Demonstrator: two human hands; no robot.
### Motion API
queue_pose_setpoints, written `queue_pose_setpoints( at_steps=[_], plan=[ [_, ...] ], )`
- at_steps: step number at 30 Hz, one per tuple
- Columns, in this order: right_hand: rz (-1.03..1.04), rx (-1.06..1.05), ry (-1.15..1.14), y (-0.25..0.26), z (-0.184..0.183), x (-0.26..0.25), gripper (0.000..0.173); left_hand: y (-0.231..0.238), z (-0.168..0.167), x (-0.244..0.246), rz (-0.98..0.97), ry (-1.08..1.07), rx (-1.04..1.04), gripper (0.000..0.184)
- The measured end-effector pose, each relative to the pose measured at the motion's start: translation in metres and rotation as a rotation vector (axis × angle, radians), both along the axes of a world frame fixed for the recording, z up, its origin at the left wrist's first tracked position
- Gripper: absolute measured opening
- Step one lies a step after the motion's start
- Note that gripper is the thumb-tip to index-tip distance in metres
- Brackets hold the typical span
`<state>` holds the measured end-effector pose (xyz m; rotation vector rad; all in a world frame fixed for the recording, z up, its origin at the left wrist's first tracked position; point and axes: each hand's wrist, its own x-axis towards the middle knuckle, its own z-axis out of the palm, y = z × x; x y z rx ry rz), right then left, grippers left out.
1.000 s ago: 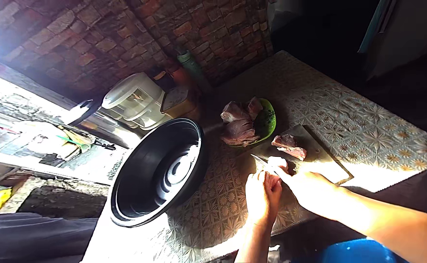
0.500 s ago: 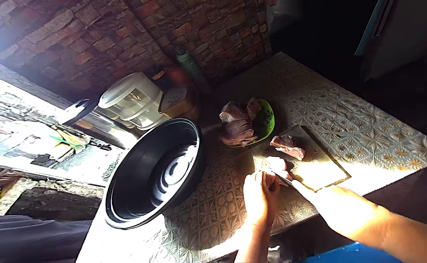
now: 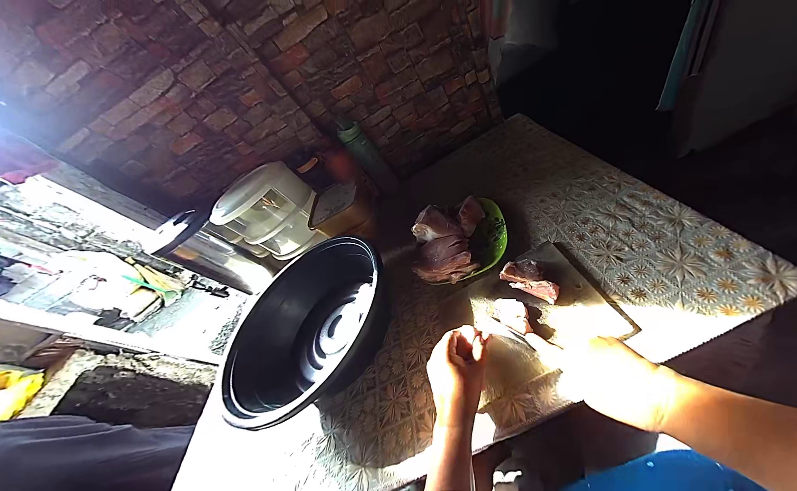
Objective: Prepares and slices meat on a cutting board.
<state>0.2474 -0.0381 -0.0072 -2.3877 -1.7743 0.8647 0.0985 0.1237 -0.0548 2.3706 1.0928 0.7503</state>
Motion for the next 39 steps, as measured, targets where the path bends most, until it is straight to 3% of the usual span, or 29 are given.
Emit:
queue_pose_setpoints(
  at_steps=[4,8,13,16,18,22,26,30,36,39],
  plan=[
    [0.039,0.118,0.007,-0.002,-0.009,0.021,0.063,-0.009,0.0,0.006,-0.123,-0.02,0.115,0.03],
    [-0.011,0.287,0.106,-0.007,-0.017,0.036,0.056,-0.016,-0.005,0.024,-0.233,0.239,0.167,0.034],
    [-0.155,0.489,0.184,-0.024,-0.007,0.038,0.048,-0.016,0.005,0.014,-0.183,0.318,-0.056,0.079],
    [-0.071,0.638,0.152,-0.035,-0.019,0.037,0.054,-0.017,0.007,0.007,-0.156,0.32,-0.11,0.072],
    [-0.105,0.611,0.146,-0.039,-0.026,0.027,0.056,-0.019,-0.002,0.004,-0.161,0.248,-0.037,0.063],
    [-0.135,0.691,-0.134,-0.047,-0.039,-0.001,0.06,-0.023,-0.009,0.007,-0.131,0.234,0.019,0.058],
    [-0.103,0.41,-0.215,-0.054,-0.019,-0.012,0.065,-0.021,-0.015,0.007,-0.151,0.193,0.073,0.051],
    [-0.138,0.623,-0.408,-0.054,-0.032,-0.022,0.058,-0.021,-0.02,0.008,-0.156,0.12,0.114,0.049],
    [-0.091,0.063,-0.187,-0.037,0.008,-0.019,0.07,-0.02,-0.025,0.007,-0.171,0.023,0.117,0.041],
    [-0.067,-0.074,-0.16,-0.022,0.019,-0.018,0.074,-0.015,-0.032,0.005,-0.202,-0.043,0.111,0.031]
  ],
)
